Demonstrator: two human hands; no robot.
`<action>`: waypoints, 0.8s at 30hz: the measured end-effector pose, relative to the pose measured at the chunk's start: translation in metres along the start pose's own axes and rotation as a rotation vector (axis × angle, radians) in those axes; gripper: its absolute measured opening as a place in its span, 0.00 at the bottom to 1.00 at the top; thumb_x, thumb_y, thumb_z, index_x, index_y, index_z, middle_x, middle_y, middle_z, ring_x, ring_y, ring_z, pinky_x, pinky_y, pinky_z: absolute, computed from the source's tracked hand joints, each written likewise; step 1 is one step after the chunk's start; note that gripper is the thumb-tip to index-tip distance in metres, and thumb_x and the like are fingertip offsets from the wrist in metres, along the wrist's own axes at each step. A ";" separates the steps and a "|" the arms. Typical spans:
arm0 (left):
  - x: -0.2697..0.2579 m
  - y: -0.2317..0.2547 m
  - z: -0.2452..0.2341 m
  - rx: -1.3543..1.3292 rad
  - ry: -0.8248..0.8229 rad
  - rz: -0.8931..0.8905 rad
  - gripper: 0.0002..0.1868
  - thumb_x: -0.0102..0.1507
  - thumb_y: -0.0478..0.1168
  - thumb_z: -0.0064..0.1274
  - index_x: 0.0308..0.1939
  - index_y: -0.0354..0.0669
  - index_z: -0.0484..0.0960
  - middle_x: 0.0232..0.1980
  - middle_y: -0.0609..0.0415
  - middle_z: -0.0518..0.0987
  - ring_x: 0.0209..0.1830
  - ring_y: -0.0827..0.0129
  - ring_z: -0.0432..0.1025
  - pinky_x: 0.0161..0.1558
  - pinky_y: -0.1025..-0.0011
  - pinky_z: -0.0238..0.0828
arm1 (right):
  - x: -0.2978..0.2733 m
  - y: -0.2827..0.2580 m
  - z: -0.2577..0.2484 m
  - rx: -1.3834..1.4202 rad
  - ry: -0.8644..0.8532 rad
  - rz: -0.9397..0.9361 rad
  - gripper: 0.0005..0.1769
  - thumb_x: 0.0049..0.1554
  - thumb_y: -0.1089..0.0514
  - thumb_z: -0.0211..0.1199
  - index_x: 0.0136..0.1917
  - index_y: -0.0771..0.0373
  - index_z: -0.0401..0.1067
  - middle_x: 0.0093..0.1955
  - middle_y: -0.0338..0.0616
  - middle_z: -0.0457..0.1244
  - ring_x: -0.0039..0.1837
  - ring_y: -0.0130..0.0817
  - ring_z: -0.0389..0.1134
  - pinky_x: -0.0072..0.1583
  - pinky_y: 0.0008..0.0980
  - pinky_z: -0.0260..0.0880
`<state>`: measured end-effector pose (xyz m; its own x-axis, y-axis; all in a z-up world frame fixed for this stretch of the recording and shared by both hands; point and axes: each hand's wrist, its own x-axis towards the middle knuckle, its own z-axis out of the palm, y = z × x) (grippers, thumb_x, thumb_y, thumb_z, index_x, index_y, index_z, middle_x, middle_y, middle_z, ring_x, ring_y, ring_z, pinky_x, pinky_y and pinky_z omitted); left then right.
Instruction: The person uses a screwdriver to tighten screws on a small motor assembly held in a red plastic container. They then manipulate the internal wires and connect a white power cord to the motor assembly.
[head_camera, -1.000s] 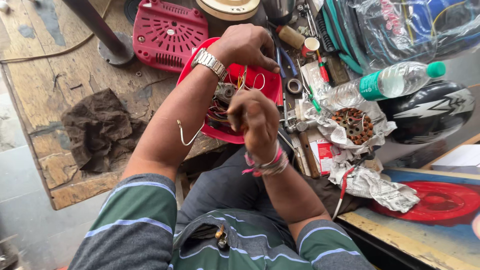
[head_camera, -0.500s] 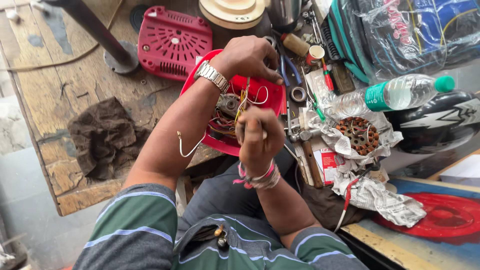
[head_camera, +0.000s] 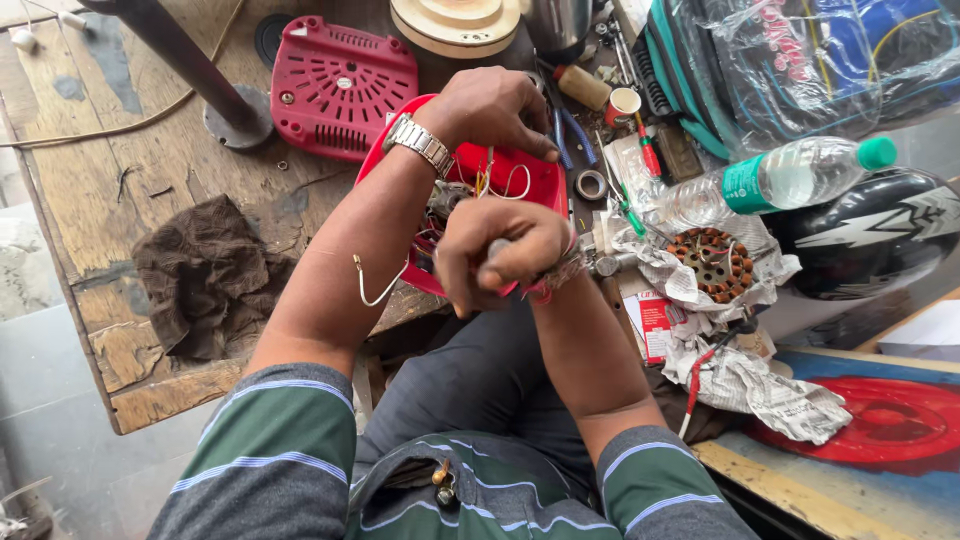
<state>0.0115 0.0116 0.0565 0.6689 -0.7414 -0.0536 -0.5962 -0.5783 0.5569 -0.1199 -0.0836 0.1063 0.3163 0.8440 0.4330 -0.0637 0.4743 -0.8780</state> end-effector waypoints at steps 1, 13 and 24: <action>0.000 0.000 0.001 -0.008 0.016 0.000 0.25 0.50 0.69 0.67 0.39 0.59 0.90 0.34 0.57 0.85 0.36 0.61 0.79 0.37 0.62 0.72 | -0.005 0.010 0.010 0.005 0.128 -0.067 0.19 0.64 0.52 0.61 0.39 0.69 0.69 0.35 0.47 0.63 0.33 0.39 0.66 0.37 0.36 0.65; -0.001 -0.003 0.001 -0.002 0.056 0.025 0.25 0.52 0.69 0.66 0.40 0.59 0.90 0.36 0.57 0.85 0.36 0.62 0.79 0.37 0.62 0.72 | 0.002 0.020 0.071 -0.643 0.777 -0.221 0.21 0.75 0.47 0.53 0.47 0.66 0.68 0.39 0.43 0.61 0.40 0.31 0.61 0.46 0.29 0.60; 0.001 -0.004 0.006 -0.011 0.073 0.019 0.28 0.49 0.69 0.68 0.40 0.56 0.90 0.34 0.56 0.84 0.35 0.60 0.79 0.36 0.62 0.72 | -0.017 0.051 0.044 -0.238 0.742 -0.149 0.12 0.66 0.57 0.59 0.51 0.70 0.71 0.29 0.35 0.57 0.29 0.21 0.54 0.33 0.25 0.53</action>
<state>0.0121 0.0116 0.0492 0.6887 -0.7248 0.0174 -0.6043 -0.5606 0.5662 -0.1700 -0.0630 0.0634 0.8592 0.3486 0.3745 0.2070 0.4324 -0.8776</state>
